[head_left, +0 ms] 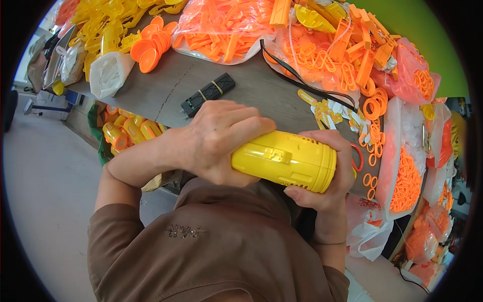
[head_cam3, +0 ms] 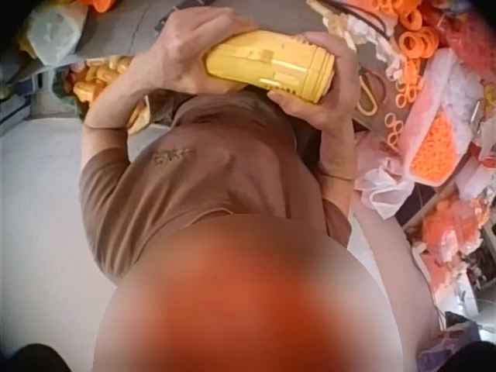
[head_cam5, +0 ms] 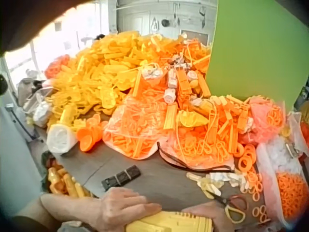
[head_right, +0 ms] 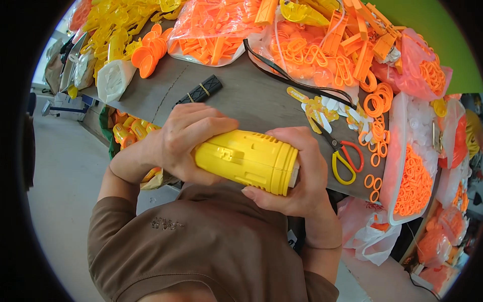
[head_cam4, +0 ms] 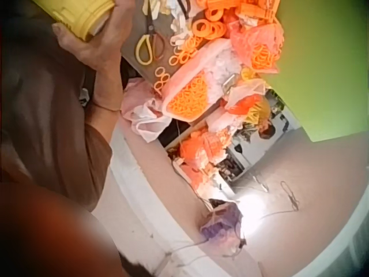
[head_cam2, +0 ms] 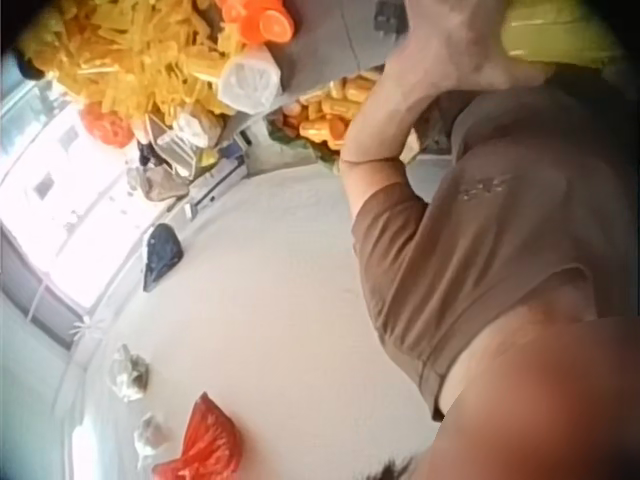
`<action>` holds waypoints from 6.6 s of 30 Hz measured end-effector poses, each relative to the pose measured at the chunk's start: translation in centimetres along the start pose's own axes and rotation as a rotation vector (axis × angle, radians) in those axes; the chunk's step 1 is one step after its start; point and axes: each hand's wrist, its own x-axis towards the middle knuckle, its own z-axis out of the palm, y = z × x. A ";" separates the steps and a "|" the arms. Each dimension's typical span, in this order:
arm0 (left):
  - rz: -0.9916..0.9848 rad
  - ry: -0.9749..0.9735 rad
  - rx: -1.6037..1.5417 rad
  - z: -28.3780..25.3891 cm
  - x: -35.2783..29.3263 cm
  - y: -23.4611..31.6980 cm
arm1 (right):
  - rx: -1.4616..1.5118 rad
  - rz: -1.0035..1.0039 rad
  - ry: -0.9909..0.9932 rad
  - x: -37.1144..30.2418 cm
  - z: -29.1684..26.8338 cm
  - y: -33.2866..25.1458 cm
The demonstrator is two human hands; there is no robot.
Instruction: Assembling the internal and external components of a yellow toy gun and trimming excess plastic.
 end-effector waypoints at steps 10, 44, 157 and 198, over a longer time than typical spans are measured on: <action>-0.266 0.616 -0.496 3.0 0.2 -1.3 | -0.258 -0.186 0.245 0.8 2.6 -0.4; -0.506 0.546 -1.259 1.0 -2.6 -4.4 | -0.194 0.182 -0.122 1.4 -1.6 1.9; -0.896 0.442 -1.288 5.3 -3.3 -2.7 | -1.156 0.254 0.159 4.0 -4.2 12.0; -0.734 0.762 -1.221 4.9 -3.2 -3.1 | 0.441 0.624 0.035 -2.3 1.1 3.8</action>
